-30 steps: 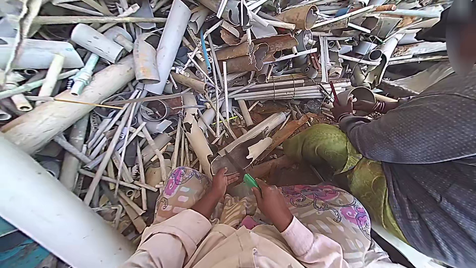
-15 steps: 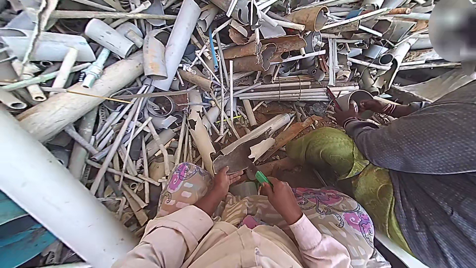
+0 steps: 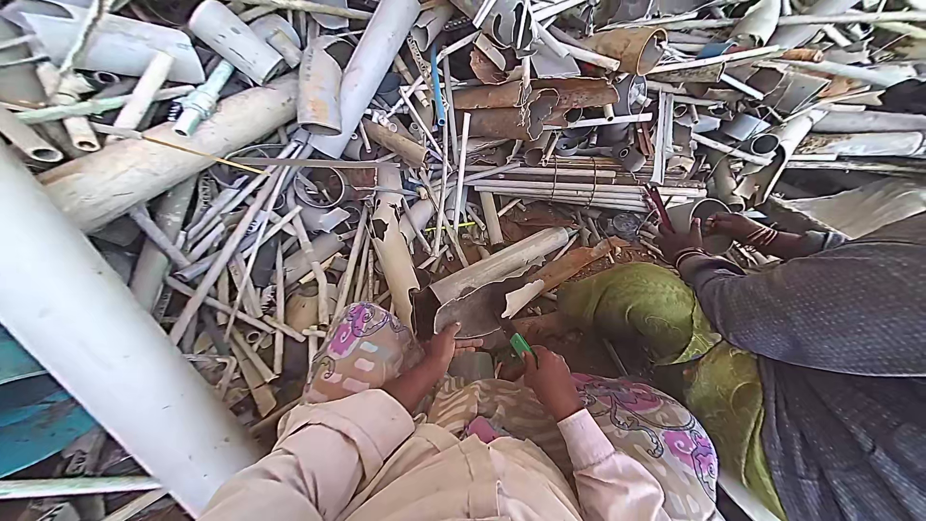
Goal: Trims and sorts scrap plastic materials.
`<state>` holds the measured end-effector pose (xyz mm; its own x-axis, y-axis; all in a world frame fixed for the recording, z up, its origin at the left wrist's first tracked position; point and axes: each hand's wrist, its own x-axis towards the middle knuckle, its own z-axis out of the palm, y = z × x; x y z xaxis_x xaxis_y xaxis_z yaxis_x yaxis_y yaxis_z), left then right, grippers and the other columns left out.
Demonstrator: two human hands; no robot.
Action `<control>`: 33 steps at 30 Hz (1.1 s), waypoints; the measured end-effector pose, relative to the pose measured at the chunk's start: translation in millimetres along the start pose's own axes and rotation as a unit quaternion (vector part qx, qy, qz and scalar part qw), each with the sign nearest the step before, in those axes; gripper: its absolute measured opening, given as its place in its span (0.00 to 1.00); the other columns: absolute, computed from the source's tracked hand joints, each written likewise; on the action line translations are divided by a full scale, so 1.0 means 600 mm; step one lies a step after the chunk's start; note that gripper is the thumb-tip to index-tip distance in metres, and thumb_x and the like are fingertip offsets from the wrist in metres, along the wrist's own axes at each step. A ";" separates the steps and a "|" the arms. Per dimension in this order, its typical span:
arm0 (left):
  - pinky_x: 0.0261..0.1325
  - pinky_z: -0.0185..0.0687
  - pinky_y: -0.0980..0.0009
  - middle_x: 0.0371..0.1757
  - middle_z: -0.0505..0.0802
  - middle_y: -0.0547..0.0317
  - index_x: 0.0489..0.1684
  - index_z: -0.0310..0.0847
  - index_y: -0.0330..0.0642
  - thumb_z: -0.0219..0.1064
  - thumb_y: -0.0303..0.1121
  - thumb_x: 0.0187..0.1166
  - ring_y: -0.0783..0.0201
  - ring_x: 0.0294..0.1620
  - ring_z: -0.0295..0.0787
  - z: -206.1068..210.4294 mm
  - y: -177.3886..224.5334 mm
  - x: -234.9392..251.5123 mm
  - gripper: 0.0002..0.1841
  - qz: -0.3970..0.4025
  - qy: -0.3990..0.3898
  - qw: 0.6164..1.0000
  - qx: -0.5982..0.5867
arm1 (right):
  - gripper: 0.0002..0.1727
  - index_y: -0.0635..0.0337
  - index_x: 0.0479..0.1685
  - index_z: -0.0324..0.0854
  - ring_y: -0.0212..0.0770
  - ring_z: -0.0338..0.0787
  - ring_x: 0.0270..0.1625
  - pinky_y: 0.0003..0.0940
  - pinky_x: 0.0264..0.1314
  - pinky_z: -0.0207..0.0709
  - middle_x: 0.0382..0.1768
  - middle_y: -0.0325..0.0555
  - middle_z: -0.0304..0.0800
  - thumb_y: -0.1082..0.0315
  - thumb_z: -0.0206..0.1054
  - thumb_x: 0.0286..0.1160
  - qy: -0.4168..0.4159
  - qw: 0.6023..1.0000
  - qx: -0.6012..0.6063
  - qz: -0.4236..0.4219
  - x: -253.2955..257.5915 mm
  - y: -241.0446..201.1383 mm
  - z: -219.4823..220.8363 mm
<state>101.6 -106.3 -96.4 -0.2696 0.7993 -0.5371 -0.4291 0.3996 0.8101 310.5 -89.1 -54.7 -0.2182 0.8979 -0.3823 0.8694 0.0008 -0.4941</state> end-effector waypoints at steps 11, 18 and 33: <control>0.40 0.91 0.59 0.52 0.89 0.32 0.76 0.58 0.29 0.40 0.38 0.97 0.50 0.37 0.95 0.000 0.007 0.019 0.21 -0.014 0.031 0.993 -0.115 | 0.20 0.64 0.62 0.88 0.56 0.93 0.48 0.57 0.58 0.82 0.44 0.59 0.94 0.58 0.57 0.92 0.050 0.993 0.061 -0.088 -0.047 -0.027 0.018; 0.39 0.90 0.60 0.54 0.87 0.32 0.74 0.60 0.29 0.43 0.37 0.95 0.50 0.38 0.93 -0.001 0.002 0.024 0.20 -0.024 0.059 0.988 -0.144 | 0.19 0.65 0.58 0.89 0.55 0.93 0.40 0.55 0.49 0.84 0.38 0.57 0.94 0.60 0.61 0.88 0.087 0.983 0.070 -0.144 -0.051 -0.022 0.020; 0.37 0.91 0.58 0.59 0.86 0.27 0.80 0.56 0.33 0.42 0.39 0.96 0.45 0.38 0.94 -0.002 0.009 0.025 0.22 -0.047 0.083 0.975 -0.203 | 0.17 0.65 0.51 0.90 0.54 0.90 0.39 0.56 0.49 0.80 0.34 0.56 0.91 0.59 0.63 0.88 0.089 0.992 0.052 -0.067 -0.044 -0.003 -0.017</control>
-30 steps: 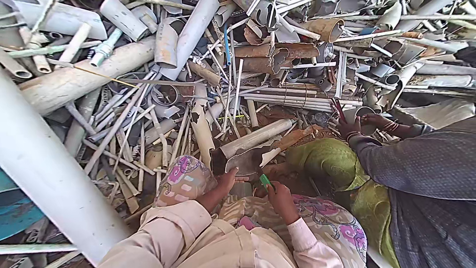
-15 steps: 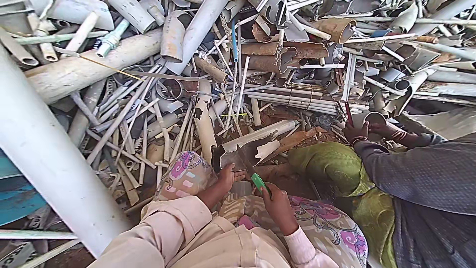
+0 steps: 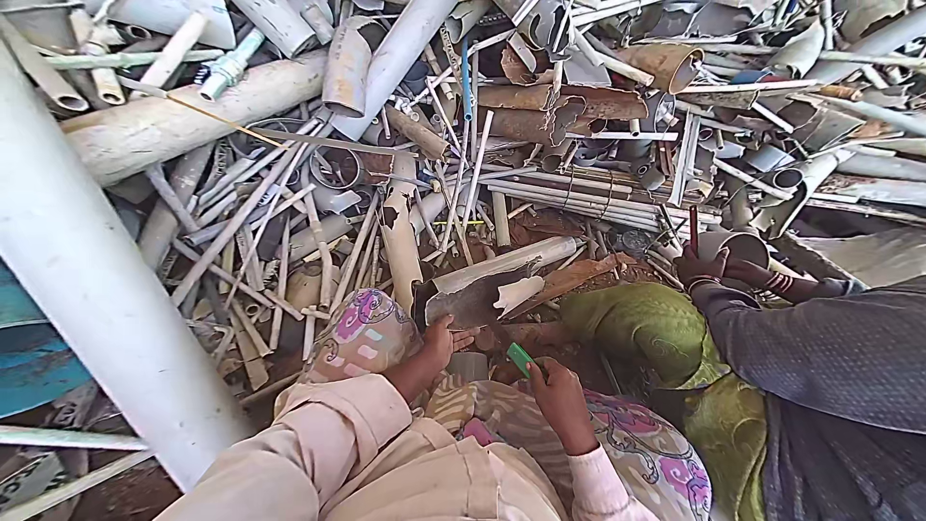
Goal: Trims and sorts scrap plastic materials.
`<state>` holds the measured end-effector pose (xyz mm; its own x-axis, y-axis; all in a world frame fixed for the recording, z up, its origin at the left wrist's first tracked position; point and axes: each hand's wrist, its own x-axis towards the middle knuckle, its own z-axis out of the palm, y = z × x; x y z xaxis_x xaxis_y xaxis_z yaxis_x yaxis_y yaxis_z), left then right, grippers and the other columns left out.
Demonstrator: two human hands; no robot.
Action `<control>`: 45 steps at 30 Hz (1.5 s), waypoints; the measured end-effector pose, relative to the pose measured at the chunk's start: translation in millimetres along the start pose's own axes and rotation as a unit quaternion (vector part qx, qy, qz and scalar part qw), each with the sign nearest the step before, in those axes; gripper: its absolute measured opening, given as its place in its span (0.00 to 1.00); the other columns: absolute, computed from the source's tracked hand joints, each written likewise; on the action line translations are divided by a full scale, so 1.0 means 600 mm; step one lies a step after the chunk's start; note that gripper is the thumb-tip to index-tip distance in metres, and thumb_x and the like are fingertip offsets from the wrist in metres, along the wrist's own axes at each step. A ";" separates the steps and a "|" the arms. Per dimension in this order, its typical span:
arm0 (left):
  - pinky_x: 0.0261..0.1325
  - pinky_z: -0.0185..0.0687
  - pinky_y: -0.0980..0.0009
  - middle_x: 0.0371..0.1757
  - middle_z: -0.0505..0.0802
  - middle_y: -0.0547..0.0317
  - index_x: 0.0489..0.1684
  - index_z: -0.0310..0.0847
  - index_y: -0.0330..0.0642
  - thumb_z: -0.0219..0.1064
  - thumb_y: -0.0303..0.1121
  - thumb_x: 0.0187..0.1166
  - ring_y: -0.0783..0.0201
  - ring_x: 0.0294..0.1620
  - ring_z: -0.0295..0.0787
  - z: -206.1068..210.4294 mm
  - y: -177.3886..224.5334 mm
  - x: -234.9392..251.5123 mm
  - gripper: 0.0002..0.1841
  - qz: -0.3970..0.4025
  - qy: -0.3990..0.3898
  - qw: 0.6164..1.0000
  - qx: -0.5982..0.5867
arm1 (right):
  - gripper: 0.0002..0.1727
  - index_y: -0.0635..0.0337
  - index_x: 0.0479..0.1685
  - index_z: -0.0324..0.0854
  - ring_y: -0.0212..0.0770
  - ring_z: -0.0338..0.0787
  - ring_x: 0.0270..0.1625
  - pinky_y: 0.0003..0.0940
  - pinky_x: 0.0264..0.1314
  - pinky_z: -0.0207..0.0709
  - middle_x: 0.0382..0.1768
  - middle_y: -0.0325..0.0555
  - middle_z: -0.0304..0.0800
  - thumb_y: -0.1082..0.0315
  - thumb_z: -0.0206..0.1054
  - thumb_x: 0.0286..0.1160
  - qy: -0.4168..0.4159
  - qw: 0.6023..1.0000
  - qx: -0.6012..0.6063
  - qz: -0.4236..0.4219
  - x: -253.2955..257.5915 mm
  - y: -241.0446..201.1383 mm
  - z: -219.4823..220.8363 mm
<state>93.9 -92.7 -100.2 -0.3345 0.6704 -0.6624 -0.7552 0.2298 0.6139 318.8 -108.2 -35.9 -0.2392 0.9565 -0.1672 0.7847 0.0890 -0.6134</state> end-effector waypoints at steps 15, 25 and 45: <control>0.59 0.86 0.61 0.66 0.85 0.29 0.83 0.54 0.26 0.39 0.38 0.97 0.52 0.54 0.92 -0.003 -0.031 -0.025 0.26 0.043 -0.155 0.949 0.272 | 0.15 0.62 0.58 0.66 0.36 0.78 0.12 0.29 0.14 0.77 0.18 0.42 0.76 0.57 0.45 0.98 -0.240 0.819 0.493 0.169 0.008 0.008 0.111; 0.63 0.85 0.61 0.72 0.80 0.31 0.88 0.43 0.28 0.08 0.57 0.86 0.54 0.62 0.88 -0.013 -0.028 -0.009 0.44 0.100 -0.258 0.917 0.287 | 0.12 0.62 0.62 0.65 0.34 0.79 0.14 0.28 0.18 0.78 0.20 0.40 0.77 0.62 0.53 0.94 -0.248 0.858 0.444 0.075 -0.009 -0.002 0.107; 0.73 0.79 0.57 0.81 0.72 0.27 0.90 0.39 0.29 0.12 0.56 0.89 0.46 0.74 0.82 -0.022 -0.029 0.002 0.42 0.070 -0.268 0.916 0.291 | 0.14 0.62 0.61 0.66 0.37 0.80 0.14 0.31 0.17 0.80 0.21 0.43 0.77 0.59 0.55 0.95 -0.238 0.884 0.382 0.129 0.003 0.011 0.095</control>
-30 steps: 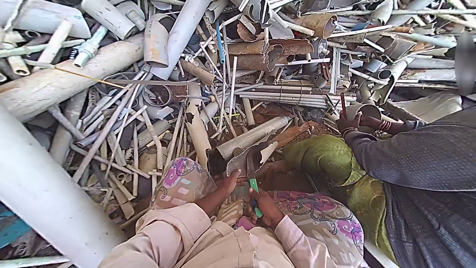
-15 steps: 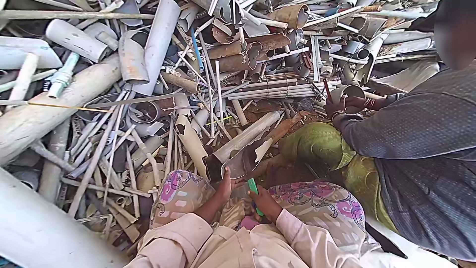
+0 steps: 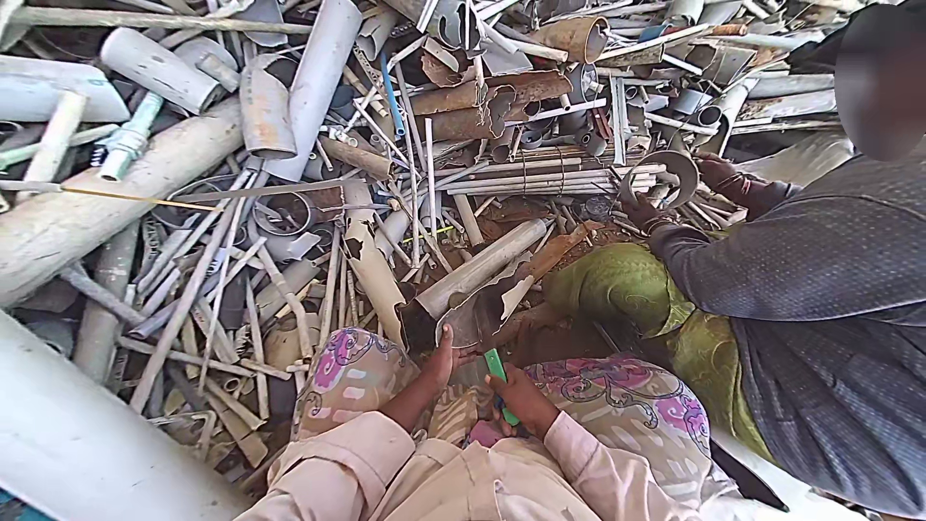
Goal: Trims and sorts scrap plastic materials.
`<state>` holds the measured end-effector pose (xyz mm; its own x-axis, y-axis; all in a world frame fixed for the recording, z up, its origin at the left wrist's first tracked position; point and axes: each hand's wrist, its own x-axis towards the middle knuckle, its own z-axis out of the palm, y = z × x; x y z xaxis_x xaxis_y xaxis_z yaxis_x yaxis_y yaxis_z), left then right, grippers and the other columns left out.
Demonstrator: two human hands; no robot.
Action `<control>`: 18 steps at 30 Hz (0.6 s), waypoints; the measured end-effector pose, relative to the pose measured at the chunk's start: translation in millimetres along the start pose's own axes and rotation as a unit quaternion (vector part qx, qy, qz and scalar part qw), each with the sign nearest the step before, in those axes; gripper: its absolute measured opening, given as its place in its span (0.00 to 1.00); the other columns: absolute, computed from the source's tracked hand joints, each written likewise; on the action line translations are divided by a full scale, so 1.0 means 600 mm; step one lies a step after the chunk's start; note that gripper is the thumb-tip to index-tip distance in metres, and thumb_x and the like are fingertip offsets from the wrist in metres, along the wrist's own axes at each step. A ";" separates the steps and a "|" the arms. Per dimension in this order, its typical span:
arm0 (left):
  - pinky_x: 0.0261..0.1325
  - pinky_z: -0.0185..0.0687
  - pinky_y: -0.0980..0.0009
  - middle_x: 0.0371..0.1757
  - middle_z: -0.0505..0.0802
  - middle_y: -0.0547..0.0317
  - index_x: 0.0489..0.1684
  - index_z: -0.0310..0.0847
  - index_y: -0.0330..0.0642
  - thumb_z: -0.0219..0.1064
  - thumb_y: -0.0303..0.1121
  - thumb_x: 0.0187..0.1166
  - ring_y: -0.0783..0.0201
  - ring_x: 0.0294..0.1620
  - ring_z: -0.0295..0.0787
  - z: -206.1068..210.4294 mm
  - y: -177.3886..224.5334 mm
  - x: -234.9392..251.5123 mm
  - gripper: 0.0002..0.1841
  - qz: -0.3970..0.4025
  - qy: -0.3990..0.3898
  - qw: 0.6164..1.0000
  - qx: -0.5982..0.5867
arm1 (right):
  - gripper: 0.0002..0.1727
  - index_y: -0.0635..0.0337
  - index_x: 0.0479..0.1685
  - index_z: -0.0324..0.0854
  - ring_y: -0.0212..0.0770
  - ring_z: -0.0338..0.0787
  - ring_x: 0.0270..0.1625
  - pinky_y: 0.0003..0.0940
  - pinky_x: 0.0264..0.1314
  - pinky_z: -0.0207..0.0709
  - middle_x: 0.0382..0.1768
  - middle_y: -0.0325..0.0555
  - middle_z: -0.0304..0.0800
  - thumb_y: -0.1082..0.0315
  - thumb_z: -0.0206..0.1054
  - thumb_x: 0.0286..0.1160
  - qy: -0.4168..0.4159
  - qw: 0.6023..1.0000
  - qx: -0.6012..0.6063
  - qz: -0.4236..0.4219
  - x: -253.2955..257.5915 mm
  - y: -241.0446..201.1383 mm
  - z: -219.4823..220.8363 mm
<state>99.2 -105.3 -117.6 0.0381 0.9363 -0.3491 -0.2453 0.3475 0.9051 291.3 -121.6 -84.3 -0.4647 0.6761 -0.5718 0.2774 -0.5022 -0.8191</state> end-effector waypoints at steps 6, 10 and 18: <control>0.65 0.82 0.59 0.74 0.77 0.27 0.88 0.42 0.28 0.07 0.59 0.85 0.49 0.64 0.86 0.011 0.027 -0.005 0.46 0.001 0.028 0.999 -0.043 | 0.13 0.62 0.61 0.68 0.35 0.78 0.13 0.30 0.16 0.77 0.22 0.41 0.76 0.62 0.58 0.92 -0.023 0.997 -0.028 -0.062 -0.018 -0.008 -0.002; 0.71 0.80 0.57 0.78 0.76 0.28 0.90 0.38 0.30 0.08 0.58 0.86 0.46 0.71 0.84 0.004 0.017 -0.001 0.44 -0.007 -0.001 0.998 -0.056 | 0.14 0.64 0.59 0.67 0.35 0.78 0.11 0.28 0.13 0.76 0.18 0.42 0.76 0.60 0.53 0.96 0.038 0.999 0.028 -0.009 0.000 -0.004 0.001; 0.69 0.84 0.59 0.74 0.80 0.28 0.89 0.38 0.29 0.19 0.54 0.91 0.48 0.67 0.88 0.000 0.003 0.009 0.38 0.002 -0.005 1.000 0.001 | 0.12 0.64 0.58 0.68 0.36 0.78 0.09 0.28 0.11 0.75 0.15 0.43 0.76 0.62 0.53 0.95 0.024 0.995 0.094 -0.016 0.003 0.008 -0.013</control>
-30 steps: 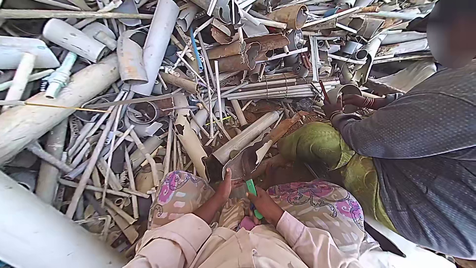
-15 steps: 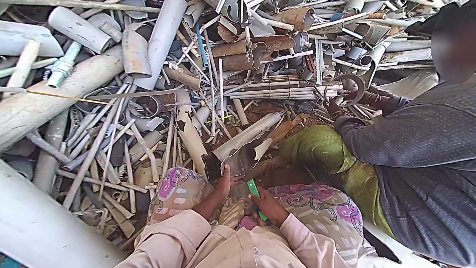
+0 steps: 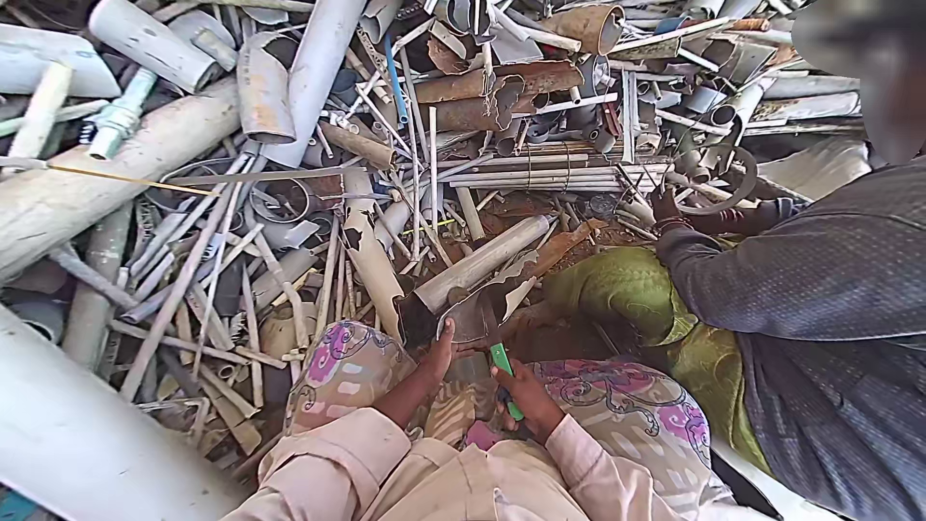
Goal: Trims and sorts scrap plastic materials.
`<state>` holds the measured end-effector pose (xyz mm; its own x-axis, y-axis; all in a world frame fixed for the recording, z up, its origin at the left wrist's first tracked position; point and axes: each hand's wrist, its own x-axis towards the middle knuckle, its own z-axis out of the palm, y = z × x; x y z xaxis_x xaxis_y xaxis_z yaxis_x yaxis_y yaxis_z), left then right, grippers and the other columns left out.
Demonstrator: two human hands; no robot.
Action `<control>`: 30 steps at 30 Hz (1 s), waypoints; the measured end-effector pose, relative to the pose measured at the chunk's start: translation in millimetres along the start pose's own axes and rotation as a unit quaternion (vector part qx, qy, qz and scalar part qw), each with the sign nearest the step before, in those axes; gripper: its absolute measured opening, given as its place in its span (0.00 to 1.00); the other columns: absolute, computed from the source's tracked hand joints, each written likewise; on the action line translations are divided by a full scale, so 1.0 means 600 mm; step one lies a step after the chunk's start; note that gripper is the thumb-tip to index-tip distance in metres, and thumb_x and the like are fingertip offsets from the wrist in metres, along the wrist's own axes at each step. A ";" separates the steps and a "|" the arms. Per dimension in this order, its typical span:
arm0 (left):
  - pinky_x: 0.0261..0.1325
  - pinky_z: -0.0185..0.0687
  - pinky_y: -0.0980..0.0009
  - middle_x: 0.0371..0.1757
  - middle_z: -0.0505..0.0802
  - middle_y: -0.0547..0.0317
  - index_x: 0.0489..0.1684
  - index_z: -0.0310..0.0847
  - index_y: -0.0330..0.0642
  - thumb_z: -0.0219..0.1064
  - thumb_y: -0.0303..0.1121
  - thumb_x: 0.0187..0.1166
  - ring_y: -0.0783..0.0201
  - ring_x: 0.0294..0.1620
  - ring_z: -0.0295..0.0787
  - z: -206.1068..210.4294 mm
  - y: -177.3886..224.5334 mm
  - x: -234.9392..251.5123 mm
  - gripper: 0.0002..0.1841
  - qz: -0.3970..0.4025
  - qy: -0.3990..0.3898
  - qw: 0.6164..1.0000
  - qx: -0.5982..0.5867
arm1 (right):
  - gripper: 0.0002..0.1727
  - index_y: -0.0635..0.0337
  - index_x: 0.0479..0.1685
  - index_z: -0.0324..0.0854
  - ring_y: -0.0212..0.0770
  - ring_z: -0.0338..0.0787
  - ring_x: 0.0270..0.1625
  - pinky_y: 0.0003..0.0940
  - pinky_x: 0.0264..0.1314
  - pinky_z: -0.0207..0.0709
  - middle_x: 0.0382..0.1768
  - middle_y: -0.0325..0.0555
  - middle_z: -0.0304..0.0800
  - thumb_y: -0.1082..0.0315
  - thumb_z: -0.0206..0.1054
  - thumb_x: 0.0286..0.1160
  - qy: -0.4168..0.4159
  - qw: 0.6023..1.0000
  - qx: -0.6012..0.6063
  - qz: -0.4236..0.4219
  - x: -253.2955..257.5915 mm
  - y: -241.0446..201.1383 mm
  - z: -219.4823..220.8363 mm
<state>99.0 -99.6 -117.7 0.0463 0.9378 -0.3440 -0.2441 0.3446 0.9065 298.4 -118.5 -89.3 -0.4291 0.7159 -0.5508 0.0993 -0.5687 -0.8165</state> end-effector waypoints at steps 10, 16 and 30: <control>0.74 0.77 0.63 0.77 0.78 0.30 0.88 0.41 0.26 0.20 0.46 0.93 0.51 0.73 0.84 0.014 0.002 -0.014 0.35 -0.012 -0.039 0.995 0.089 | 0.18 0.62 0.50 0.68 0.32 0.76 0.09 0.23 0.08 0.71 0.17 0.43 0.78 0.57 0.41 0.99 -0.007 0.986 0.166 -0.002 0.014 -0.017 -0.012; 0.77 0.75 0.62 0.79 0.77 0.31 0.89 0.38 0.26 0.18 0.48 0.92 0.51 0.75 0.82 0.015 -0.005 -0.010 0.36 -0.025 -0.053 0.993 0.106 | 0.18 0.61 0.48 0.67 0.35 0.76 0.08 0.26 0.09 0.72 0.14 0.44 0.76 0.54 0.45 0.98 0.025 0.987 0.143 0.074 0.026 -0.009 0.004; 0.71 0.80 0.65 0.75 0.80 0.31 0.87 0.42 0.23 0.16 0.49 0.92 0.55 0.67 0.87 0.015 -0.002 -0.010 0.38 -0.026 -0.043 0.995 0.089 | 0.16 0.59 0.53 0.66 0.34 0.79 0.10 0.24 0.11 0.74 0.15 0.43 0.78 0.55 0.43 0.99 -0.030 0.981 0.189 0.044 0.007 -0.021 0.005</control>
<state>108.0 -105.2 -114.5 0.1399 0.9159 -0.3763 -0.0641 0.3876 0.9196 293.0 -109.8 -80.9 -0.4878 0.6380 -0.5958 -0.1964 -0.7452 -0.6372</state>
